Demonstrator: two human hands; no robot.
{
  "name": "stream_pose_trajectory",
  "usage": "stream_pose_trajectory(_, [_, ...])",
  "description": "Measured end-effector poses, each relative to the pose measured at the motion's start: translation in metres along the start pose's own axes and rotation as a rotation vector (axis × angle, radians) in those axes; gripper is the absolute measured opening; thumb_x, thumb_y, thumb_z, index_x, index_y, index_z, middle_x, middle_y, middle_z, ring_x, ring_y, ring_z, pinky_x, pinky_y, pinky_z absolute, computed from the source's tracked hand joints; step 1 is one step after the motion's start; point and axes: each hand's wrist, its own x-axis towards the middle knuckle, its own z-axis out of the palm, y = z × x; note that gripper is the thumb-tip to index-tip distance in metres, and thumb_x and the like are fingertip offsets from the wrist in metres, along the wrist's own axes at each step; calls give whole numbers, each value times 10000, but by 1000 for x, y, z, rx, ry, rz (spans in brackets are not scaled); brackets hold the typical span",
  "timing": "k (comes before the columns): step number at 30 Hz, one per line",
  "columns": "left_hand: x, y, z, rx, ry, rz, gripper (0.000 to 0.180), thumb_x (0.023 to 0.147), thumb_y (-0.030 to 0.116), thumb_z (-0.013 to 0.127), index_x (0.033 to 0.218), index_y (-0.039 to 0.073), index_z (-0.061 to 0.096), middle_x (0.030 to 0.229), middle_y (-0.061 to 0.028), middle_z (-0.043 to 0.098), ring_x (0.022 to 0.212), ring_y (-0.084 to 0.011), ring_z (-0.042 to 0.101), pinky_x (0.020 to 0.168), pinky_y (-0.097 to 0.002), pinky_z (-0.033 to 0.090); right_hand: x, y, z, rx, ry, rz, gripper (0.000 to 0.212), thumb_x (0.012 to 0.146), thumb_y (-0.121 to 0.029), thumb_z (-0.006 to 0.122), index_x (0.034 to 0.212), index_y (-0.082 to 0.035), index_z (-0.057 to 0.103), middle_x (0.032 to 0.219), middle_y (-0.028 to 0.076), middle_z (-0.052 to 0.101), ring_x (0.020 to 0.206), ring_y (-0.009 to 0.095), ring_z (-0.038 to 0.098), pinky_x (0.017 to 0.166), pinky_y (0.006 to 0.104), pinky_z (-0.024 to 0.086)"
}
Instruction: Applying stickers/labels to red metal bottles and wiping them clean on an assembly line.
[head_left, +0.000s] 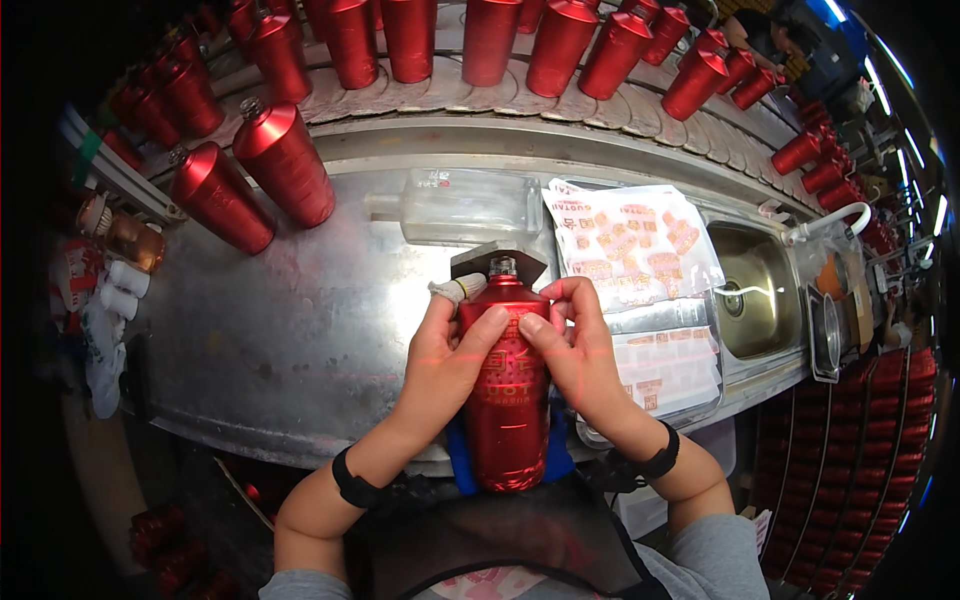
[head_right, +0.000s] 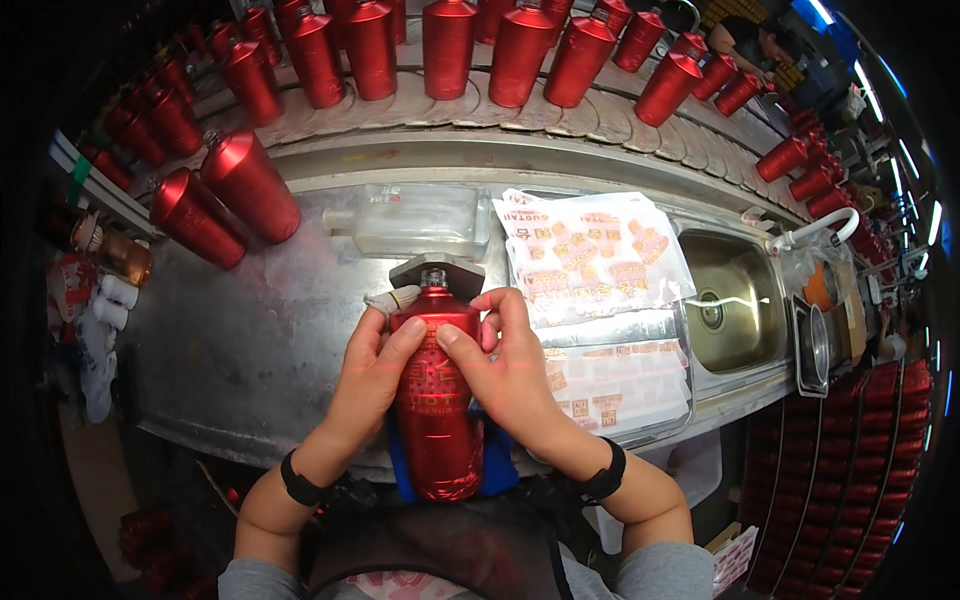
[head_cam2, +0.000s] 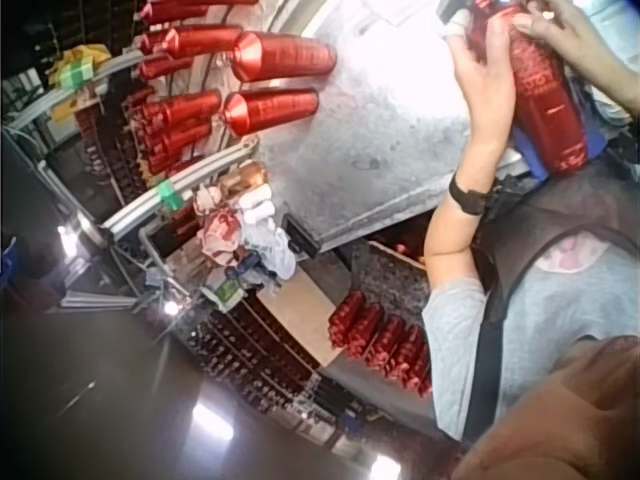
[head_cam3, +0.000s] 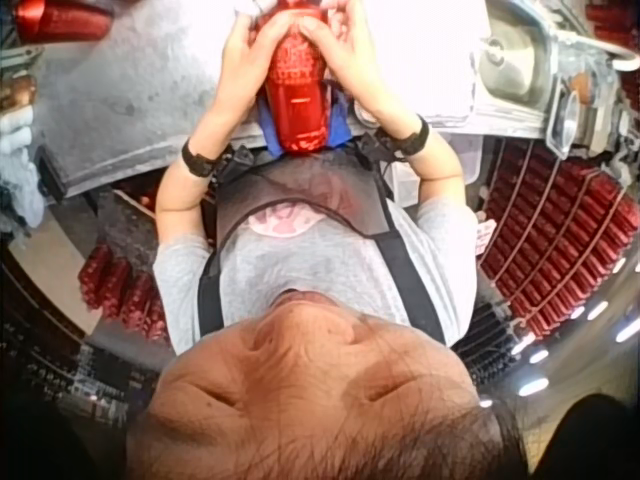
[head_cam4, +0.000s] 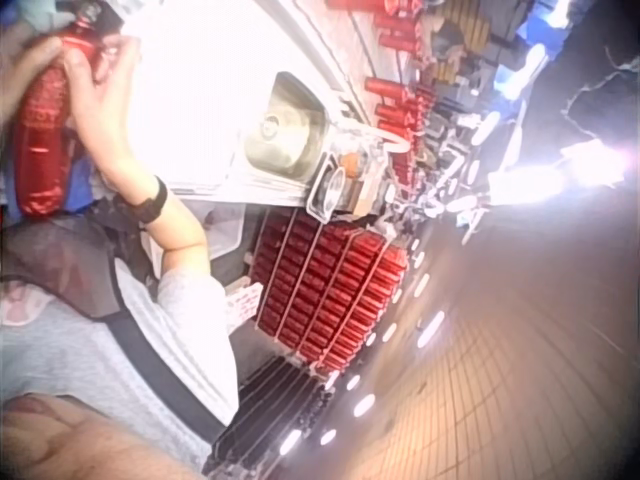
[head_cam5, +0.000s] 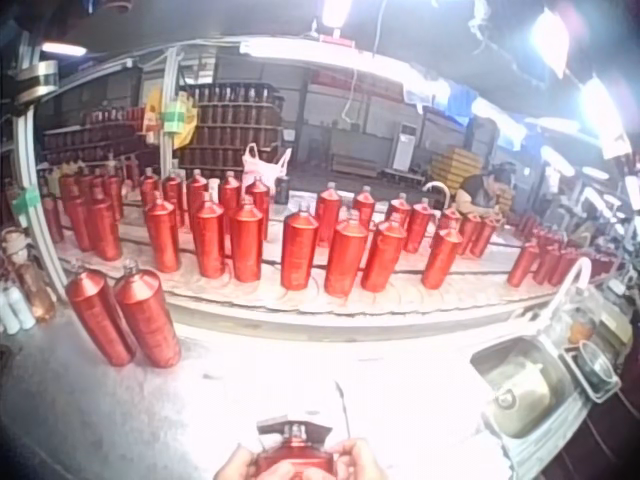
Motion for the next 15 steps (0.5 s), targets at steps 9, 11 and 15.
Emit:
stream_pose_trajectory(9, [-7,11,0,-185,-13,-62,478,989,174,599,1394,9,406,1252,-125,587,1095,-143,594,931,-292,502,8,-2,-5,208,-33,126,245,924,-151,674,1061,-53,497,779,-52,404,706,11,391,586,169,352])
stream_pose_trajectory(11, [-7,15,0,-129,-58,-123,509,965,153,636,1396,13,406,1257,-126,585,1097,-145,596,941,-298,501,8,-2,-5,205,-35,125,290,899,-171,710,1058,-56,497,774,-54,399,696,11,382,584,171,348])
stream_pose_trajectory(15, [-6,9,-3,-115,-44,-102,531,944,137,664,1394,19,408,1247,-126,591,1092,-145,597,945,-295,498,9,-5,-3,98,-30,117,385,841,-216,788,1048,-63,501,768,-60,396,662,8,361,574,163,332])
